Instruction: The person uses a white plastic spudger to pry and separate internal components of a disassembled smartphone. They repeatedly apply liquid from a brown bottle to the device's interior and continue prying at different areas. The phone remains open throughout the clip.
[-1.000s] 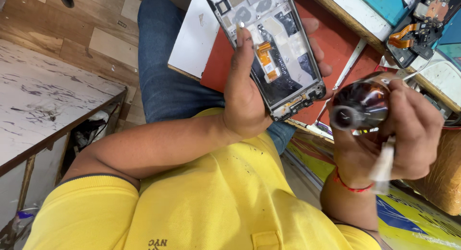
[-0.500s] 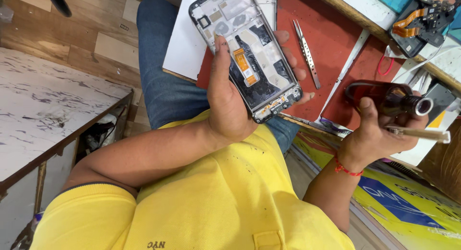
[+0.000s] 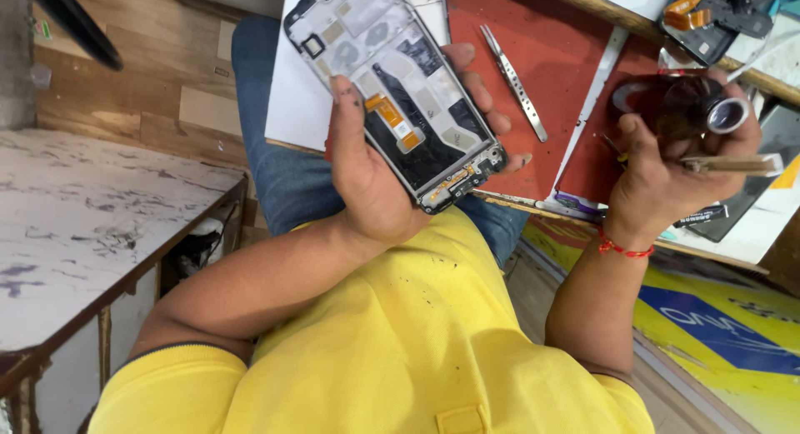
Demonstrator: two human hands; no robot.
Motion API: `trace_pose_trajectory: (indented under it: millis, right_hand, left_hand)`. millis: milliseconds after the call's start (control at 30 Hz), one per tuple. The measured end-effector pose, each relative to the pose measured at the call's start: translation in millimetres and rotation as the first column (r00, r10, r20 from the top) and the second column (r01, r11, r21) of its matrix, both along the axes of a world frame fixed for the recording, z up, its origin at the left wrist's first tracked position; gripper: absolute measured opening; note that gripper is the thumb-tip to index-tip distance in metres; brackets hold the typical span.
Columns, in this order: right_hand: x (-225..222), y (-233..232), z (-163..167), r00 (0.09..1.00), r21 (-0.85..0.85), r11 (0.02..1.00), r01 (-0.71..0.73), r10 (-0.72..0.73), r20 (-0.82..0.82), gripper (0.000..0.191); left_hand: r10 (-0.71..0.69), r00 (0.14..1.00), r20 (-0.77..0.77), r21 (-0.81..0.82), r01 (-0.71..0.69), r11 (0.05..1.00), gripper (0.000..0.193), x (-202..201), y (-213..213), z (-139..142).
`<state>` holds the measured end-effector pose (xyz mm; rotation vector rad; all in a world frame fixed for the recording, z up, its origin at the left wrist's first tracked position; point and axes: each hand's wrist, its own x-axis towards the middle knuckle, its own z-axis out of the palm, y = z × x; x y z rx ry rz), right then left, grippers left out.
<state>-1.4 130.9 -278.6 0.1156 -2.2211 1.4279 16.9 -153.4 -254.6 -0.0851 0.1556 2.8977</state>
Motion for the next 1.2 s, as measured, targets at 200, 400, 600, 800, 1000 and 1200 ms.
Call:
trace_pose_trajectory:
  millis: [200,400,600,800,1000,1200]
  right_hand:
    - [0.5,25.3,-22.8,0.996,-0.25,0.965,0.082,-0.073,0.045,0.063]
    - [3.3,35.7,-25.5,0.99,-0.003,0.992,0.124,-0.124,0.069,0.063]
    - [0.6,37.0,-27.1,0.994,-0.08,0.992,0.094,-0.089,0.07,0.065]
    - [-0.4,47.0,-38.2,0.989,-0.16,0.983,0.092,-0.072,0.126,0.059]
    - [16.2,81.1,-44.7,0.918,0.504,0.77,0.391,-0.364,-0.155,0.026]
    - [58.2,50.6,-11.3,0.97,-0.423,0.893,0.153,-0.218,-0.109,0.041]
  left_hand:
    - [0.066,0.998,-0.016,-0.18,-0.067,0.981,0.082,-0.8,13.7,-6.2]
    - [0.099,0.995,0.0,-0.237,-0.096,0.967,0.081,-0.9,22.2,-1.3]
    - [0.041,0.999,-0.017,-0.117,-0.042,0.992,0.08,-1.7,20.7,0.5]
    - [-0.01,1.0,-0.022,-0.044,0.009,0.999,0.081,-2.0,21.8,-6.5]
    - [-0.009,0.999,-0.031,-0.029,0.008,1.0,0.082,-1.1,23.0,-11.9]
    - [0.181,0.964,-0.195,-0.29,-0.233,0.928,0.083,-2.2,33.8,-10.8]
